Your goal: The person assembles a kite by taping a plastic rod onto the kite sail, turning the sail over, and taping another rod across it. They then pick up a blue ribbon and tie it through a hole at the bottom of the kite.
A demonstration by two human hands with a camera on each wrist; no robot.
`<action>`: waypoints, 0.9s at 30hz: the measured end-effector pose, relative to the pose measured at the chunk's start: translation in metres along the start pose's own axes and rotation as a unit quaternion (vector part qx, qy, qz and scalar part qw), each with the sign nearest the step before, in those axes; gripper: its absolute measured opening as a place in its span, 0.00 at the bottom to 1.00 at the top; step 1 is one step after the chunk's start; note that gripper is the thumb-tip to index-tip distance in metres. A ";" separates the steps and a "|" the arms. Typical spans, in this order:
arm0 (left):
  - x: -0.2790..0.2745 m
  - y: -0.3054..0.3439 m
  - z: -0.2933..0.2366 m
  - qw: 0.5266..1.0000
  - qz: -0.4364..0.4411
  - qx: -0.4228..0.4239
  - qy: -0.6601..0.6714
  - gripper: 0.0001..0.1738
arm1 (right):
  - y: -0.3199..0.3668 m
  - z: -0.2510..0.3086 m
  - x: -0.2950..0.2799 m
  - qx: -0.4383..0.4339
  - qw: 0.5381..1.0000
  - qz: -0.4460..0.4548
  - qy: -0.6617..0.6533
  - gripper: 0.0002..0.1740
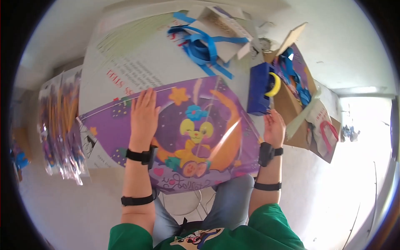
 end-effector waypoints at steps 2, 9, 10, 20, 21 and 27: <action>-0.001 0.002 0.003 1.000 -0.011 -0.003 0.004 0.29 | 0.001 -0.008 0.000 0.005 0.998 0.017 -0.056 0.06; -0.001 0.001 0.002 1.000 0.000 -0.011 -0.003 0.29 | 0.000 -0.020 -0.003 -0.007 0.995 0.049 -0.088 0.05; -0.002 0.001 0.006 1.000 0.000 -0.025 -0.013 0.29 | 0.001 -0.020 -0.004 -0.016 0.997 0.037 -0.070 0.05; -0.005 0.004 0.004 0.998 -0.036 -0.027 0.031 0.28 | -0.008 -0.046 -0.033 -0.002 1.000 0.006 0.017 0.06; -0.004 0.004 0.005 0.999 -0.030 -0.028 0.032 0.28 | -0.003 -0.046 -0.031 -0.001 1.000 0.009 0.017 0.05; -0.003 0.004 0.004 0.998 -0.039 -0.032 0.027 0.27 | 0.054 -0.043 0.124 -0.029 0.949 0.253 0.184 0.07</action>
Point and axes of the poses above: each hand's wrist, its own y-axis away from the middle knuckle, its own x-axis out of the palm, z = x × y, the point moved 9 cm from there along -y, towards the middle knuckle, and after that the axes turned 2 degrees about -z, right-handed, at the moved point
